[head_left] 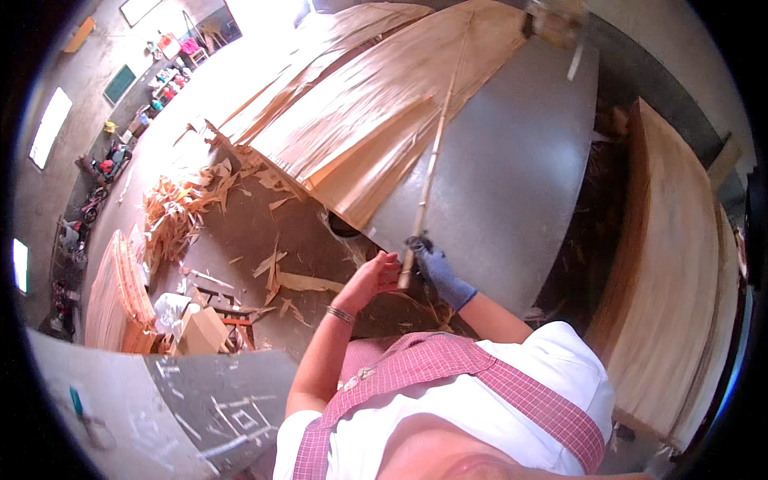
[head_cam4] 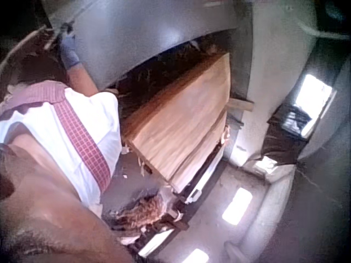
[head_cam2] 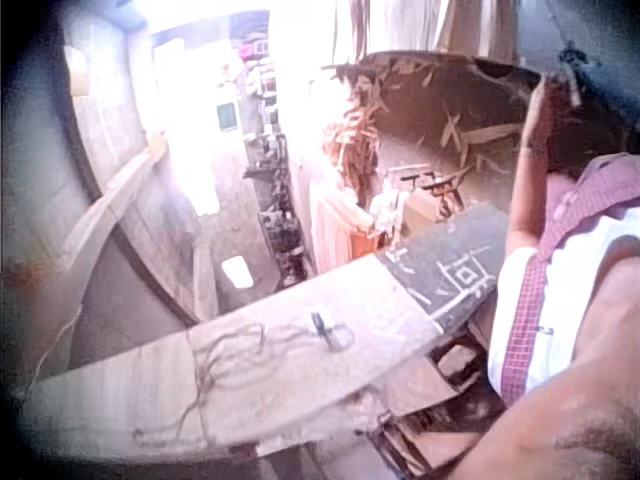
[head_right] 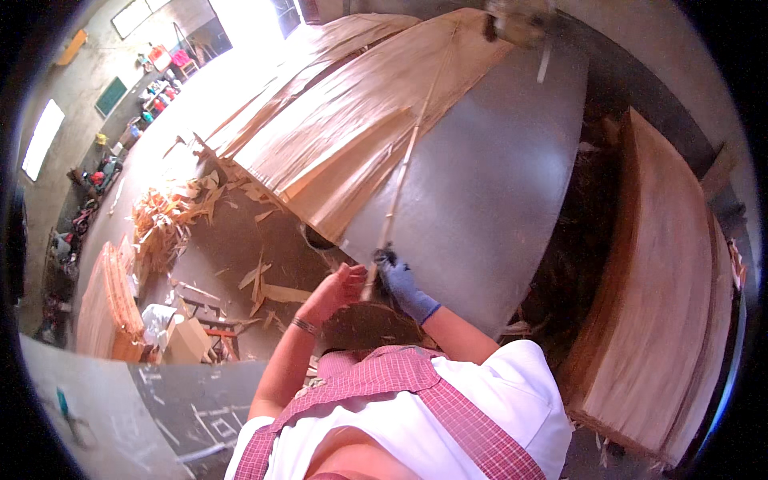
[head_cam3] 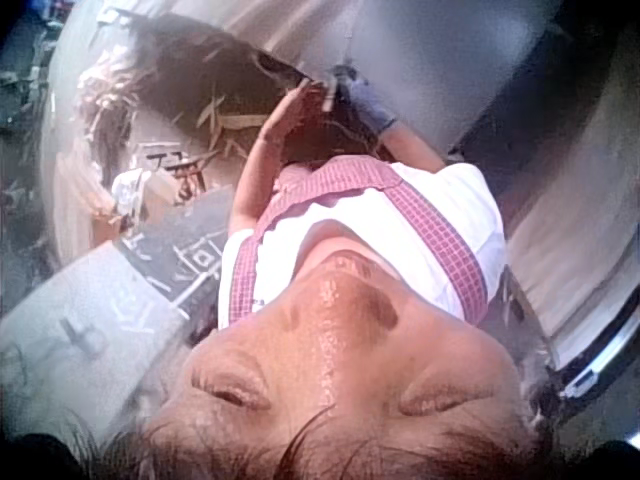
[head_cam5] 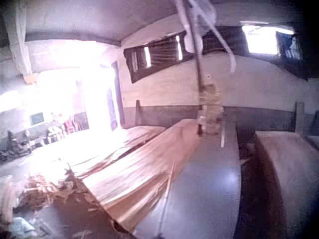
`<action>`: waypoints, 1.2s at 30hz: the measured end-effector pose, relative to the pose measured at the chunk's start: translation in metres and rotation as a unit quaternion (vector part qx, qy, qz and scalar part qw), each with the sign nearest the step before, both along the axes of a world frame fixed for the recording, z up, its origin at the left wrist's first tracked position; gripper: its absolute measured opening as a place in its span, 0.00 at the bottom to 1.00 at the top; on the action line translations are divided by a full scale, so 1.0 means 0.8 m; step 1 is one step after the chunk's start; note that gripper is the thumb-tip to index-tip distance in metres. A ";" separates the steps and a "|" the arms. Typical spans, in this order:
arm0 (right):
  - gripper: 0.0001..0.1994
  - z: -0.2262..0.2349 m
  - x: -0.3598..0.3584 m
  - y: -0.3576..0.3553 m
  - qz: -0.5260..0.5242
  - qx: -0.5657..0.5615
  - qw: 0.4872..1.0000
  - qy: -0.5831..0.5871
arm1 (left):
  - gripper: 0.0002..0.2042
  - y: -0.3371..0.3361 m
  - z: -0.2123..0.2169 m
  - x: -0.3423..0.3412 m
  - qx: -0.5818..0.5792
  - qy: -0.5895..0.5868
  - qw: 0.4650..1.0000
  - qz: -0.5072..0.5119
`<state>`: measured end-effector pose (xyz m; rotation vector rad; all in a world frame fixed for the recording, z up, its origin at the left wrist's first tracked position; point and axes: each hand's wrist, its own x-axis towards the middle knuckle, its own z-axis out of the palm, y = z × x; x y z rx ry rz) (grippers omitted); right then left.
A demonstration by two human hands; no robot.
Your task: The person uses a hand tool to strip thin layers of wood veneer from a larger wooden panel, pulling the strips away by hand and placing them aside.
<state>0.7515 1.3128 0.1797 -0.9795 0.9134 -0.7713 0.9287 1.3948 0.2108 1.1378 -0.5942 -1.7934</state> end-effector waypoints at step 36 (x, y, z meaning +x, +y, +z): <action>0.31 0.061 0.858 -0.637 -0.178 -0.142 0.967 0.112 | 0.35 -0.510 -0.065 0.860 -0.024 -0.209 0.927 -0.312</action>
